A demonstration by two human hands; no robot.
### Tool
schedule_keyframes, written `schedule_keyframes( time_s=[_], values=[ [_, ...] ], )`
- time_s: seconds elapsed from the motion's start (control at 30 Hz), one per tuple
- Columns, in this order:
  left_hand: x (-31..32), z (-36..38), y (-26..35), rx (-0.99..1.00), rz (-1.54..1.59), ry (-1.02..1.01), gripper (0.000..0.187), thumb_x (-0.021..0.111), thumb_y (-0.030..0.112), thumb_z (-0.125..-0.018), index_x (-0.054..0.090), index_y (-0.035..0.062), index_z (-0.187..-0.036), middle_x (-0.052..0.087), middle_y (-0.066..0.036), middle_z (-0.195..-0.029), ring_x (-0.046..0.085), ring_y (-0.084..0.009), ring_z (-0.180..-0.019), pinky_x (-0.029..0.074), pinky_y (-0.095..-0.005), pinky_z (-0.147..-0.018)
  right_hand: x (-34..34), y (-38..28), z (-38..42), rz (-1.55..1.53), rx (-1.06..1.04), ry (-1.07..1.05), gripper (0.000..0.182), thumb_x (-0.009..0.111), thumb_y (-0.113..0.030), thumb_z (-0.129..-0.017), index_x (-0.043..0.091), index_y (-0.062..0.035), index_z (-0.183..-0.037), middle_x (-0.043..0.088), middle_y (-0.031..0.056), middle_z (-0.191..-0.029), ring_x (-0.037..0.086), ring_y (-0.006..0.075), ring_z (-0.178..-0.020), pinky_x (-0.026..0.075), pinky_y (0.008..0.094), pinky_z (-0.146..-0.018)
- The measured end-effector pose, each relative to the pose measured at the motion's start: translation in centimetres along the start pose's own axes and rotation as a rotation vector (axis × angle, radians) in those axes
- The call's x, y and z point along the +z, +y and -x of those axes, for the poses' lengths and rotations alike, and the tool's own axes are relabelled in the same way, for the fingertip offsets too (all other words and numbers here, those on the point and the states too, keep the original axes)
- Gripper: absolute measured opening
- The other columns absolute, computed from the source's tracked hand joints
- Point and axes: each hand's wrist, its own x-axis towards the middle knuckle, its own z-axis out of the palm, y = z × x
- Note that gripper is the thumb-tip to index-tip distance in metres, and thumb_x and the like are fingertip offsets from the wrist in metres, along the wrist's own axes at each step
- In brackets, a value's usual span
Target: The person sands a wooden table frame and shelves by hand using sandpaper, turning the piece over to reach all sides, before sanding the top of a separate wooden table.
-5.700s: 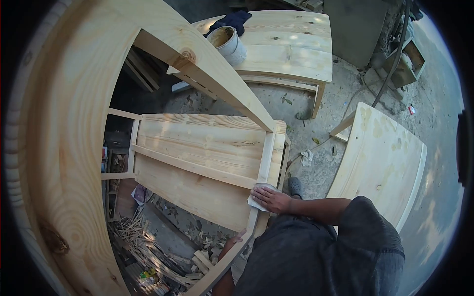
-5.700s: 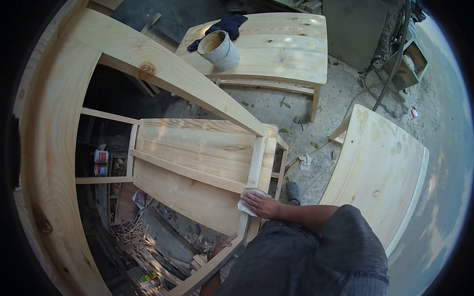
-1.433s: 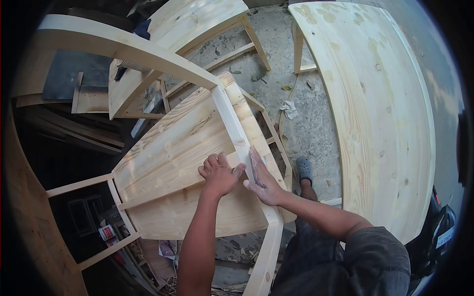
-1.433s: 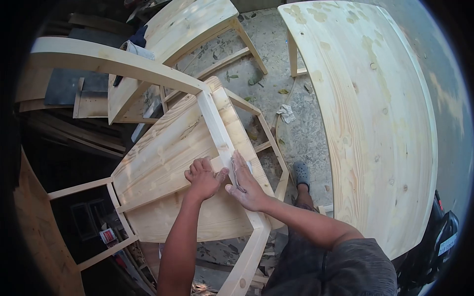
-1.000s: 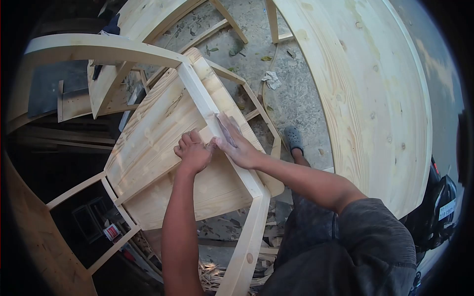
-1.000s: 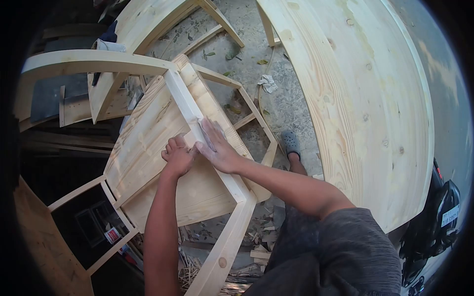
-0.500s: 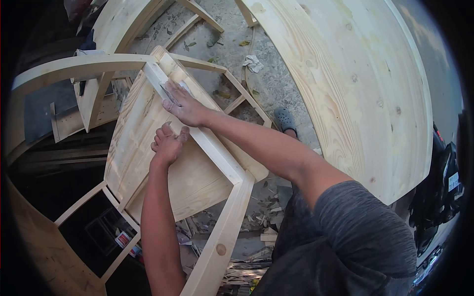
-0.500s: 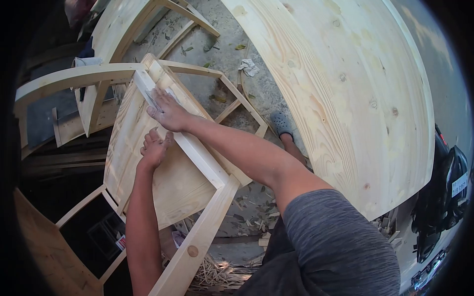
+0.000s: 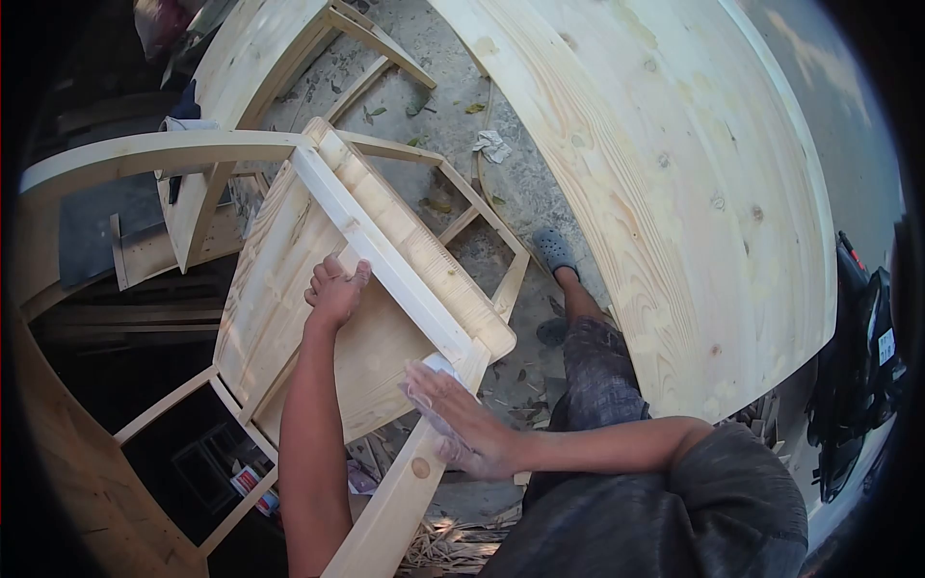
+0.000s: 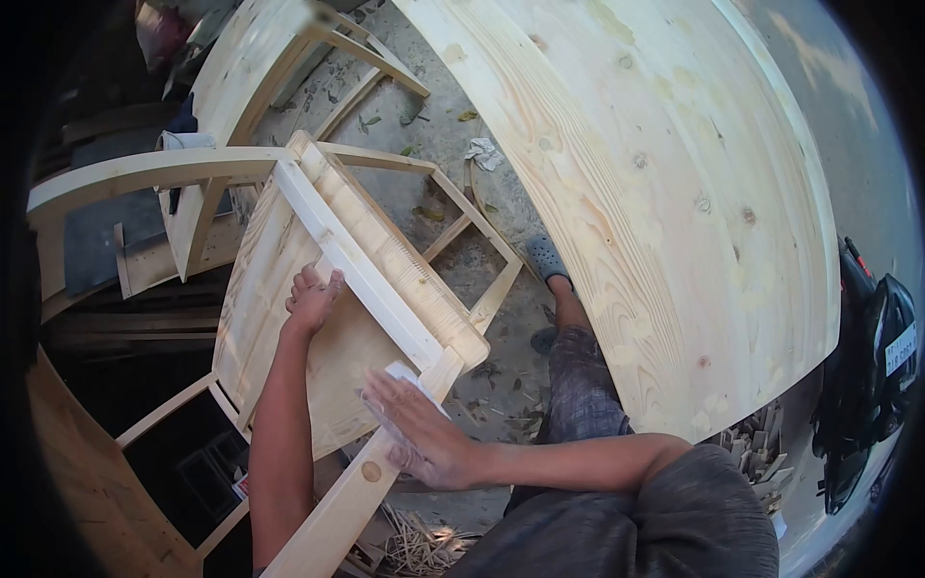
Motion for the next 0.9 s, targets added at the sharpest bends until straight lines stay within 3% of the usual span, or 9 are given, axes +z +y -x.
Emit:
schedule_keyframes(
  time_s=[0.13, 0.2, 0.3, 0.4, 0.5, 0.6, 0.67, 0.77, 0.9],
  values=[
    [1.1, 1.6, -0.6, 0.014, 0.107, 0.077, 0.099, 0.053, 0.069, -0.098, 0.016, 0.0054, -0.164, 0.017, -0.026, -0.167, 0.013, -0.0425, -0.157, 0.011, -0.0569, -0.125, -0.2, 0.7, 1.9, 0.208, -0.474, -0.08, 0.081, 0.064, -0.023, -0.099, 0.022, 0.0049, -0.162, 0.018, 0.0269, -0.17, 0.016, 0.0412, -0.16, 0.018, 0.0512, -0.129],
    [1.8, 2.8, -0.7, 0.085, 0.325, 0.153, 0.097, 0.059, 0.06, -0.1, 0.015, 0.0047, -0.166, 0.001, -0.021, -0.175, 0.004, -0.04, -0.161, 0.016, -0.0499, -0.129, -1.0, 8.3, 2.4, 0.189, -0.11, 0.061, 0.085, 0.062, -0.002, -0.089, 0.021, 0.0024, -0.163, 0.022, 0.0251, -0.169, 0.019, 0.0431, -0.158, 0.016, 0.052, -0.13],
    [0.1, 10.4, 0.8, 0.146, 0.886, 0.088, 0.082, 0.055, 0.05, -0.106, 0.023, 0.0024, -0.164, 0.017, -0.018, -0.172, 0.02, -0.0353, -0.159, 0.022, -0.0454, -0.127, 1.4, 8.9, 2.8, 0.283, 0.124, 0.201, 0.09, 0.061, 0.002, -0.083, 0.018, 0.0058, -0.162, 0.02, 0.0273, -0.169, 0.018, 0.0452, -0.158, 0.015, 0.0522, -0.13],
    [3.8, 16.5, -2.6, 0.093, 1.392, -0.112, 0.07, 0.048, 0.045, -0.111, 0.029, 0.0018, -0.162, 0.035, -0.016, -0.166, 0.033, -0.0282, -0.154, 0.03, -0.0415, -0.123, 0.9, -8.2, -0.2, 0.109, -0.262, 0.002, 0.088, 0.064, -0.004, -0.089, 0.018, 0.0051, -0.163, 0.017, 0.0277, -0.17, 0.017, 0.0422, -0.159, 0.017, 0.051, -0.129],
    [12.0, 20.7, -7.0, 0.007, 1.606, -0.216, 0.061, 0.05, 0.041, -0.11, 0.038, 0.004, -0.157, 0.045, -0.012, -0.158, 0.047, -0.0231, -0.144, 0.039, -0.0346, -0.115, 1.9, -7.4, -0.7, 0.313, -0.781, -0.049, 0.079, 0.062, -0.005, -0.089, 0.028, 0.0038, -0.16, 0.025, 0.028, -0.168, 0.023, 0.0394, -0.158, 0.02, 0.0527, -0.128],
    [18.5, 25.6, -4.9, 0.137, 0.505, 0.057, 0.053, 0.053, 0.038, -0.107, 0.055, 0.0006, -0.145, 0.057, -0.023, -0.148, 0.052, -0.0384, -0.139, 0.041, -0.0448, -0.115, -0.1, 3.0, 2.0, 0.357, -0.395, 0.057, 0.078, 0.062, -0.009, -0.091, 0.029, 0.0036, -0.16, 0.032, 0.0303, -0.164, 0.032, 0.0438, -0.153, 0.021, 0.051, -0.128],
    [20.2, 27.3, -2.2, 0.065, 0.456, -0.325, 0.054, 0.058, 0.033, -0.104, 0.055, 0.0, -0.146, 0.054, -0.024, -0.15, 0.055, -0.0386, -0.136, 0.044, -0.0431, -0.114, -2.3, 8.6, 4.7, 0.358, -0.16, 0.043, 0.075, 0.06, -0.011, -0.093, 0.03, 0.0009, -0.161, 0.04, 0.0303, -0.159, 0.041, 0.0452, -0.146, 0.03, 0.0464, -0.125],
    [19.3, 29.9, 4.1, 0.367, 0.417, -0.438, 0.046, 0.061, 0.028, -0.102, 0.062, -0.0005, -0.138, 0.058, -0.027, -0.143, 0.059, -0.0429, -0.128, 0.045, -0.0456, -0.113, -8.2, 5.4, 5.8, 0.155, 0.189, -0.209, 0.066, 0.058, -0.015, -0.1, 0.034, -0.0039, -0.161, 0.053, 0.0265, -0.15, 0.053, 0.0427, -0.137, 0.039, 0.0409, -0.116],
    [18.0, 26.4, 11.4, 0.58, 0.631, 0.094, 0.044, 0.068, 0.022, -0.097, 0.062, -0.001, -0.133, 0.057, -0.027, -0.142, 0.056, -0.0432, -0.131, 0.043, -0.0476, -0.114, -16.5, -3.0, 7.7, 0.221, 0.414, 0.088, 0.047, 0.056, -0.019, -0.106, 0.051, -0.0044, -0.15, 0.068, 0.0209, -0.133, 0.066, 0.0303, -0.121, 0.046, 0.0357, -0.107]
  ],
)
